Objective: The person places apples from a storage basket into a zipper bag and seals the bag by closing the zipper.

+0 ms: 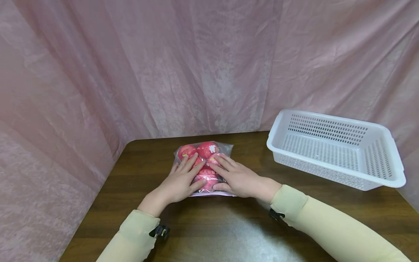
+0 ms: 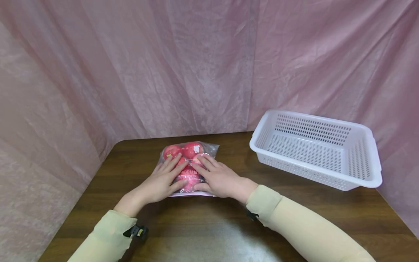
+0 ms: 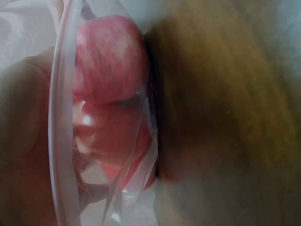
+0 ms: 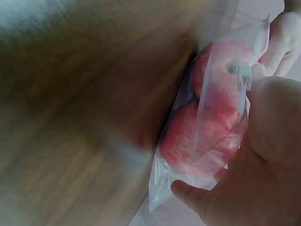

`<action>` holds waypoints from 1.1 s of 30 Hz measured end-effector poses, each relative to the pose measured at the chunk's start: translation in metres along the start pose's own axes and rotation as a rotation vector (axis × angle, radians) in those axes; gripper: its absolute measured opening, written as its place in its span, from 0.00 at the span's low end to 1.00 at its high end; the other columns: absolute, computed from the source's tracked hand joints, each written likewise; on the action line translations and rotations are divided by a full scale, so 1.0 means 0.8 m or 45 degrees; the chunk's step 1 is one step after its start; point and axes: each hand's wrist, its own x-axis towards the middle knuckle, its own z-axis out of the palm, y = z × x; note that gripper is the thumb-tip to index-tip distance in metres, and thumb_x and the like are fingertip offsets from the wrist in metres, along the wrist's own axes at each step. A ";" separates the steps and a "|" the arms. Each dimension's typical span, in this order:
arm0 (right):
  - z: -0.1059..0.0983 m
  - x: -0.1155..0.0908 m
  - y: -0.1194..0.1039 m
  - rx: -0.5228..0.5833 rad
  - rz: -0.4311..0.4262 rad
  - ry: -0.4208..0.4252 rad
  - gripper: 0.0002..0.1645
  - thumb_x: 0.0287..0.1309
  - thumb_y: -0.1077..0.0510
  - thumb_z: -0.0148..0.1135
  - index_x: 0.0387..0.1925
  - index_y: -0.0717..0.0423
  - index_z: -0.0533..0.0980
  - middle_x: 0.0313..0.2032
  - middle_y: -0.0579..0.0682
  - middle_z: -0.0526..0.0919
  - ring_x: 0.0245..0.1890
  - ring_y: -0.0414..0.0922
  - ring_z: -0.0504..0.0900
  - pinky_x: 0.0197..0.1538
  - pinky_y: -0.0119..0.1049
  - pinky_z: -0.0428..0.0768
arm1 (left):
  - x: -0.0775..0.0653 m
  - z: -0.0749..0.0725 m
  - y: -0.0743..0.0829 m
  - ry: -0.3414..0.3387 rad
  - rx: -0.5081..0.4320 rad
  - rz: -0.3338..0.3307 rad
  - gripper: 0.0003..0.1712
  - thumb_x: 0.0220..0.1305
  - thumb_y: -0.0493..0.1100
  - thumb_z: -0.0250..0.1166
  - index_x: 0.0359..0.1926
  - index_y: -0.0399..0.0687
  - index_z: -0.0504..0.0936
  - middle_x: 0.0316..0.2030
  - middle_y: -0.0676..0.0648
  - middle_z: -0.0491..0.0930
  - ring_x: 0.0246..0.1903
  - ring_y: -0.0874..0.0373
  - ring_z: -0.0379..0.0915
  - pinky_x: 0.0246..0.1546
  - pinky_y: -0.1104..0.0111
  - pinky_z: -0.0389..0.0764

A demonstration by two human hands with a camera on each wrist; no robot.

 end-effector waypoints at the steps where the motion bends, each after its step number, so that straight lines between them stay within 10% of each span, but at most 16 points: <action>1: 0.000 0.003 0.002 -0.011 0.002 -0.002 0.51 0.79 0.33 0.59 0.87 0.55 0.58 0.86 0.65 0.53 0.86 0.64 0.48 0.78 0.65 0.64 | 0.002 -0.001 -0.002 -0.003 -0.005 -0.005 0.48 0.79 0.68 0.61 0.89 0.56 0.59 0.89 0.42 0.43 0.86 0.34 0.36 0.79 0.30 0.46; 15: -0.002 0.026 0.015 0.017 0.001 -0.001 0.50 0.79 0.34 0.60 0.87 0.54 0.58 0.86 0.63 0.52 0.86 0.63 0.48 0.81 0.62 0.59 | 0.013 -0.004 0.005 0.043 0.091 -0.082 0.41 0.82 0.61 0.60 0.86 0.52 0.65 0.88 0.39 0.47 0.86 0.33 0.39 0.78 0.29 0.47; 27: -0.002 -0.020 0.005 -0.025 -0.061 0.086 0.49 0.77 0.36 0.64 0.85 0.59 0.62 0.84 0.66 0.58 0.84 0.64 0.55 0.79 0.62 0.64 | 0.028 0.012 0.046 0.322 0.082 -0.174 0.33 0.81 0.53 0.63 0.78 0.42 0.76 0.80 0.29 0.65 0.79 0.25 0.56 0.76 0.31 0.57; 33: -0.004 -0.048 -0.004 -0.046 -0.036 0.075 0.49 0.77 0.35 0.63 0.86 0.56 0.62 0.84 0.63 0.59 0.84 0.63 0.57 0.79 0.62 0.64 | 0.045 0.019 0.059 0.321 0.056 -0.262 0.37 0.81 0.57 0.63 0.81 0.46 0.72 0.81 0.29 0.61 0.81 0.24 0.51 0.76 0.28 0.53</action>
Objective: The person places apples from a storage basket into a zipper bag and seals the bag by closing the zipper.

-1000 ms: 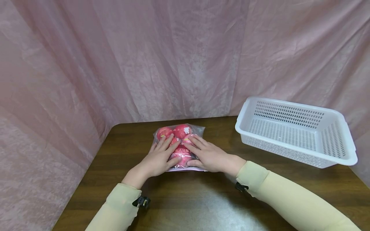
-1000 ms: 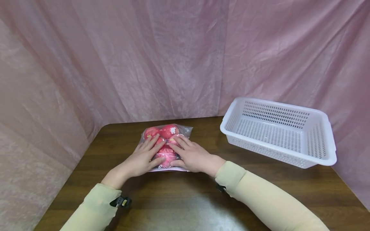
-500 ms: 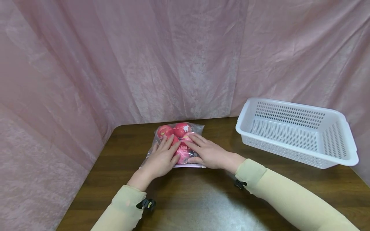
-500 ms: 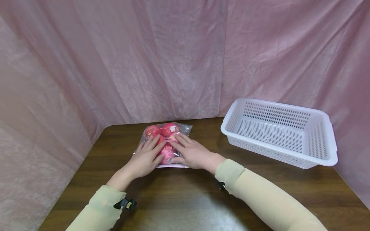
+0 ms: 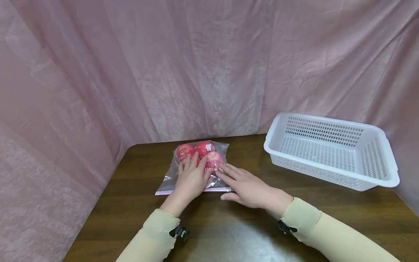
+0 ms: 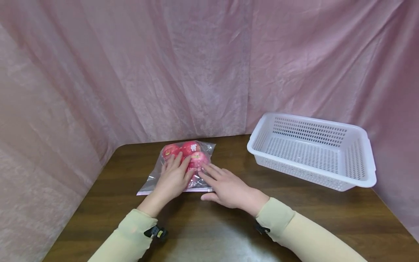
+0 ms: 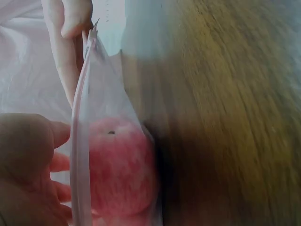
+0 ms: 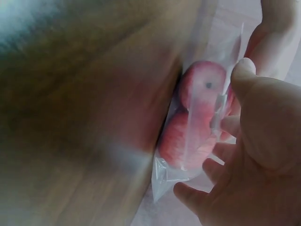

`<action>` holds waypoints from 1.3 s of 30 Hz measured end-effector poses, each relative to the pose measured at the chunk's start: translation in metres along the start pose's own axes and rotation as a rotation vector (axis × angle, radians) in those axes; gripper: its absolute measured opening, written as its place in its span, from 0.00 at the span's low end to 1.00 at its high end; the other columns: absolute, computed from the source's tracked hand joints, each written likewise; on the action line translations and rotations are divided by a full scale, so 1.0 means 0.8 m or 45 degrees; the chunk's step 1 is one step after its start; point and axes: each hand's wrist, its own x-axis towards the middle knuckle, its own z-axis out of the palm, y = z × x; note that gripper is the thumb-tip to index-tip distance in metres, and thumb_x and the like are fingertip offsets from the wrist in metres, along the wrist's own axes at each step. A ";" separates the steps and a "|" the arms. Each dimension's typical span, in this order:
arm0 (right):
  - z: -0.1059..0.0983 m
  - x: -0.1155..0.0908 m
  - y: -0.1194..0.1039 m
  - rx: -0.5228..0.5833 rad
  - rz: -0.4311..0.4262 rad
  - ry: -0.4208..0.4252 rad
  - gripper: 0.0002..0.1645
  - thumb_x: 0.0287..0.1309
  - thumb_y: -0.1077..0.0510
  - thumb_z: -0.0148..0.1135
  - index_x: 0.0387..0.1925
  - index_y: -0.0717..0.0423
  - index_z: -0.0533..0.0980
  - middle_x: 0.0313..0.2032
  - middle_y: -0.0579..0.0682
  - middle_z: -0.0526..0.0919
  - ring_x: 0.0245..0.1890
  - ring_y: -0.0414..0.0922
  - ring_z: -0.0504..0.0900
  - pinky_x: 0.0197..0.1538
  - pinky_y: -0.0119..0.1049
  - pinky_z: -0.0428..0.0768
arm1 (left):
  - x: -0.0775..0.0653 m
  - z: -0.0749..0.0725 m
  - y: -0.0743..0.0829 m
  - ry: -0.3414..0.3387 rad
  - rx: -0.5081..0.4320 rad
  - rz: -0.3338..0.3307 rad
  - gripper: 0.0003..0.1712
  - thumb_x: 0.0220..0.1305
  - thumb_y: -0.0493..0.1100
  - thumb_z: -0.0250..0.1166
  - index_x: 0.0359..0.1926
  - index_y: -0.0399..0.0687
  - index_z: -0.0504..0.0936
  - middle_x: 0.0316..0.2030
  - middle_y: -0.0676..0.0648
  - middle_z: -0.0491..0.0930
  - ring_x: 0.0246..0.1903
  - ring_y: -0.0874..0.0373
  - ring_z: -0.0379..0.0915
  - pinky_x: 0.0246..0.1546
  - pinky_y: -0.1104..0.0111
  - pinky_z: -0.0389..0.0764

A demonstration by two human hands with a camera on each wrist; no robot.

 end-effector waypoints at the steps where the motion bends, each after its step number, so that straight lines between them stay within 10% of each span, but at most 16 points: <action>1: 0.000 -0.004 -0.001 -0.005 0.005 -0.007 0.49 0.77 0.35 0.63 0.86 0.55 0.61 0.84 0.63 0.59 0.84 0.62 0.57 0.79 0.62 0.64 | 0.002 0.002 0.002 -0.008 0.006 -0.018 0.38 0.81 0.59 0.63 0.82 0.47 0.71 0.82 0.30 0.60 0.82 0.25 0.50 0.76 0.27 0.52; 14: -0.002 -0.036 -0.009 -0.029 0.008 -0.051 0.48 0.76 0.35 0.65 0.84 0.55 0.66 0.84 0.59 0.61 0.83 0.61 0.61 0.78 0.64 0.65 | 0.018 0.015 0.015 -0.080 0.169 -0.113 0.41 0.82 0.68 0.54 0.87 0.61 0.63 0.85 0.35 0.54 0.85 0.30 0.39 0.77 0.26 0.43; 39: 0.003 -0.017 -0.009 0.002 -0.052 -0.053 0.48 0.76 0.36 0.65 0.85 0.53 0.65 0.83 0.56 0.64 0.84 0.59 0.60 0.79 0.62 0.64 | 0.027 0.007 -0.040 -0.143 0.188 -0.143 0.41 0.82 0.69 0.52 0.88 0.64 0.61 0.87 0.38 0.51 0.86 0.34 0.38 0.76 0.25 0.40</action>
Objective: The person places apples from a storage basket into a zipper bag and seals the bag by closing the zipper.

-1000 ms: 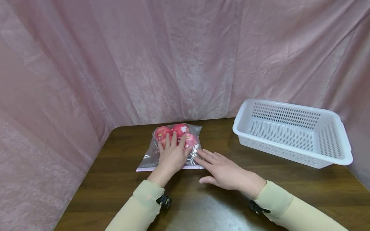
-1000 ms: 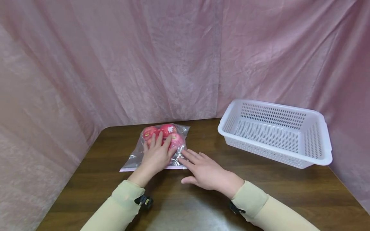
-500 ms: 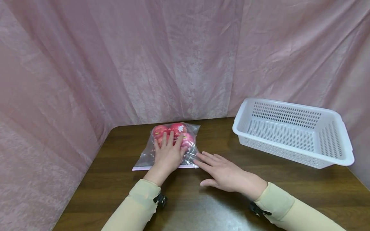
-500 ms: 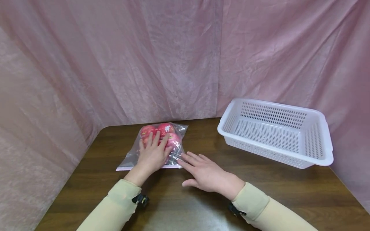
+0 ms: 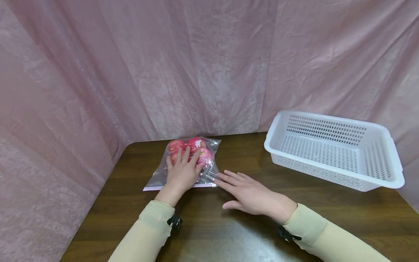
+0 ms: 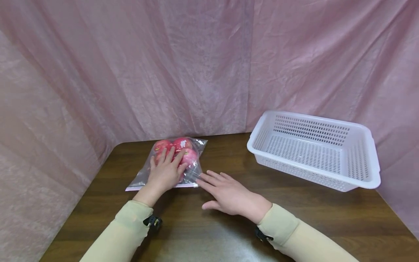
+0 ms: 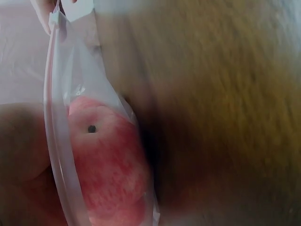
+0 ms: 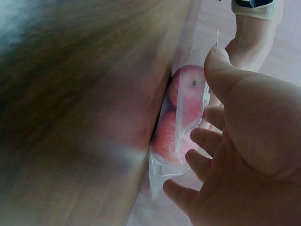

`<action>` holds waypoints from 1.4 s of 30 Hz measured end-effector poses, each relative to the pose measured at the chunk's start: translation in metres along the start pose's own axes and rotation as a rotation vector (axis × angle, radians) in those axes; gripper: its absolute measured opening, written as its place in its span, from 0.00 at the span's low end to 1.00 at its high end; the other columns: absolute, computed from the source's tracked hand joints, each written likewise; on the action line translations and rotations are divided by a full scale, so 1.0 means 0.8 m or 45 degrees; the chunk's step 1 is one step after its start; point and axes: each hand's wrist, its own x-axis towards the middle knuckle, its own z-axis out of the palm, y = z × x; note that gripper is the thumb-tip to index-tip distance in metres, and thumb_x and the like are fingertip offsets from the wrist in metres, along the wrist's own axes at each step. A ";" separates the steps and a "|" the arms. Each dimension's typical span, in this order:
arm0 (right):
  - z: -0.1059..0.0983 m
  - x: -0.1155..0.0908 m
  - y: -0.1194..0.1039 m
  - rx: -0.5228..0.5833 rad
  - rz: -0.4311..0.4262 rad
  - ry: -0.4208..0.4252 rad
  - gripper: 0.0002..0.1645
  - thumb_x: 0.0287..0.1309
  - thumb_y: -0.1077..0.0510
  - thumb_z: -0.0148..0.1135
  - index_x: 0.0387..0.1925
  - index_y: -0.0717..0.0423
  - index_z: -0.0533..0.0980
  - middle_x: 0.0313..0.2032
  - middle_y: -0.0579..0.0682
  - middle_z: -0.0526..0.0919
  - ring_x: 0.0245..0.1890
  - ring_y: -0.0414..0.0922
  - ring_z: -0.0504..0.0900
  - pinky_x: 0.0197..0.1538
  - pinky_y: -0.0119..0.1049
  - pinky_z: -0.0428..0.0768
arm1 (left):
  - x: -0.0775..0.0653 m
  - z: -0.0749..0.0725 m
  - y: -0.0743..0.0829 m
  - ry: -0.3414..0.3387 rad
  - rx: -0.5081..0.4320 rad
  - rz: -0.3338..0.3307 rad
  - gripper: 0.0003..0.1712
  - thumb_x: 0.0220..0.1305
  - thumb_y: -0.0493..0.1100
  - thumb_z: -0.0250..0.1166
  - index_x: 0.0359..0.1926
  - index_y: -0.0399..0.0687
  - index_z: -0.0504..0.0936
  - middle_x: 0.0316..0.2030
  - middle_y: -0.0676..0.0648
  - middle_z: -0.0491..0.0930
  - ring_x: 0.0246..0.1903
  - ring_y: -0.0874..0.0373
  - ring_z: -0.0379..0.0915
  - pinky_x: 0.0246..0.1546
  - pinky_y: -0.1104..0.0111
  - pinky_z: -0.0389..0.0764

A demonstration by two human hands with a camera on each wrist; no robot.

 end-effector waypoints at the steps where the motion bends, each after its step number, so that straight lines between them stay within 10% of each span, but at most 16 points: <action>1: 0.000 0.003 -0.001 0.002 -0.006 -0.002 0.48 0.76 0.36 0.65 0.85 0.54 0.65 0.83 0.56 0.65 0.84 0.59 0.60 0.79 0.63 0.64 | 0.001 0.000 -0.003 -0.003 -0.004 -0.005 0.41 0.82 0.69 0.52 0.88 0.64 0.60 0.87 0.38 0.50 0.86 0.34 0.38 0.76 0.24 0.40; 42: 0.029 0.094 -0.019 -0.005 -0.002 -0.147 0.48 0.77 0.34 0.63 0.85 0.55 0.64 0.83 0.55 0.65 0.84 0.57 0.60 0.79 0.61 0.63 | 0.015 -0.009 -0.089 -0.072 -0.048 -0.068 0.42 0.85 0.66 0.51 0.90 0.60 0.55 0.88 0.37 0.44 0.86 0.33 0.31 0.75 0.23 0.36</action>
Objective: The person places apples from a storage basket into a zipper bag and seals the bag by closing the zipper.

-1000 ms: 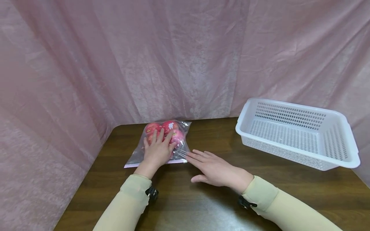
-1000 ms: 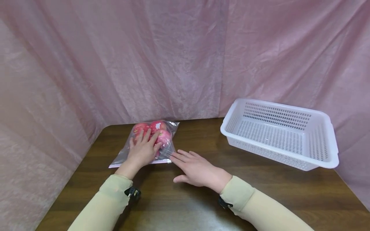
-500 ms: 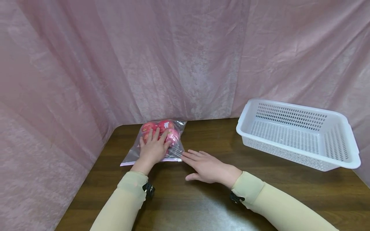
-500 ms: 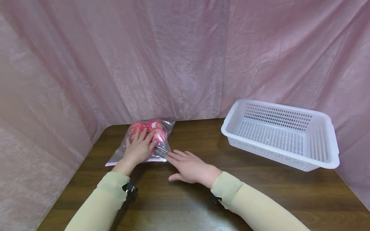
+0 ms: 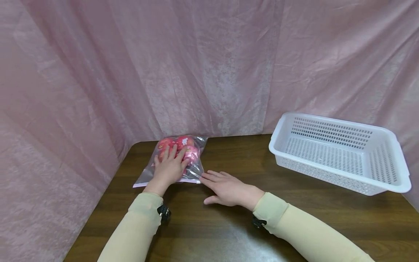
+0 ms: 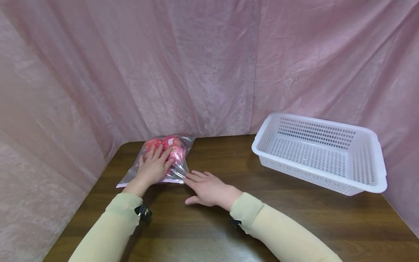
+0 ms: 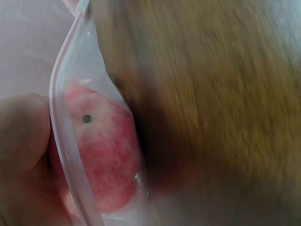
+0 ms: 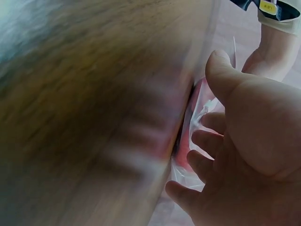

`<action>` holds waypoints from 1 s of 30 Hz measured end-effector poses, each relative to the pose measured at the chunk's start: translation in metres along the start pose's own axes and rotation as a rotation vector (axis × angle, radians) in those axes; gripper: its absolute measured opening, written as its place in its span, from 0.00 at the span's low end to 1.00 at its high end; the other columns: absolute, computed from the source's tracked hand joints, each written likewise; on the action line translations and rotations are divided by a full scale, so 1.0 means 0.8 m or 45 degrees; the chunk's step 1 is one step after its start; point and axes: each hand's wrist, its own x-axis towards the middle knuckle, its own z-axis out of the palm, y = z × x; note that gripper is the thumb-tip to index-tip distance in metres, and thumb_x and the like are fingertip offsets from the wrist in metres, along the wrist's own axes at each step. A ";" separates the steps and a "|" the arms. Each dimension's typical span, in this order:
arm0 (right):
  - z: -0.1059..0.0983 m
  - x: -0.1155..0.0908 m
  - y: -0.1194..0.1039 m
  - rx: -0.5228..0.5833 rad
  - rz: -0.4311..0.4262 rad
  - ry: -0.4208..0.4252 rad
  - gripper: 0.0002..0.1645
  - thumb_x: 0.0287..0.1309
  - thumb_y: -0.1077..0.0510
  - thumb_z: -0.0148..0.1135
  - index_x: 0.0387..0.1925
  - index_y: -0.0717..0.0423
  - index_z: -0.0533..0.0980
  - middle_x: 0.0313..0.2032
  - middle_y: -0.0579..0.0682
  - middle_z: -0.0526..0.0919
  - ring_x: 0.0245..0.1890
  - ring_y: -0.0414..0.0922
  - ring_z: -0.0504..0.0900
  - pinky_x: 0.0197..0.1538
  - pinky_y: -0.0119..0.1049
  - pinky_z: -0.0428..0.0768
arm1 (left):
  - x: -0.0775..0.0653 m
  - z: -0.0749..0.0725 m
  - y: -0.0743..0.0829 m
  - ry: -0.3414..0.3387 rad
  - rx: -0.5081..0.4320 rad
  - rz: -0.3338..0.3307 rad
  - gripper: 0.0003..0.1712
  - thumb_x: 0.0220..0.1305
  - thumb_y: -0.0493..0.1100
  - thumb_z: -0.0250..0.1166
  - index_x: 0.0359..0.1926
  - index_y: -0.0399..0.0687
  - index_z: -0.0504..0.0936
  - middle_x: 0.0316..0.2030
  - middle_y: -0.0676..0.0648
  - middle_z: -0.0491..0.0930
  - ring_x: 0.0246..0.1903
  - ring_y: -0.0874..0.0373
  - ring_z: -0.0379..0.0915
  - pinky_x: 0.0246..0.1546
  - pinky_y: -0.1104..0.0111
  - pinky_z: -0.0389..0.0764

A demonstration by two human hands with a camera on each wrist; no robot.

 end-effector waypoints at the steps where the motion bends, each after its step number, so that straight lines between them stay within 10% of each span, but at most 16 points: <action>1: 0.000 0.001 -0.001 0.000 -0.003 0.001 0.48 0.77 0.34 0.63 0.85 0.55 0.64 0.83 0.55 0.65 0.84 0.57 0.60 0.79 0.61 0.64 | 0.000 0.000 -0.002 0.001 0.002 0.002 0.42 0.85 0.66 0.50 0.90 0.60 0.55 0.88 0.36 0.44 0.86 0.33 0.31 0.75 0.22 0.36; 30: -0.010 -0.038 0.017 0.057 0.075 -0.027 0.48 0.79 0.34 0.61 0.87 0.52 0.61 0.86 0.54 0.59 0.86 0.55 0.52 0.83 0.59 0.57 | -0.012 -0.012 -0.100 -0.011 0.012 -0.001 0.40 0.86 0.63 0.48 0.90 0.60 0.53 0.88 0.35 0.43 0.85 0.27 0.30 0.70 0.19 0.25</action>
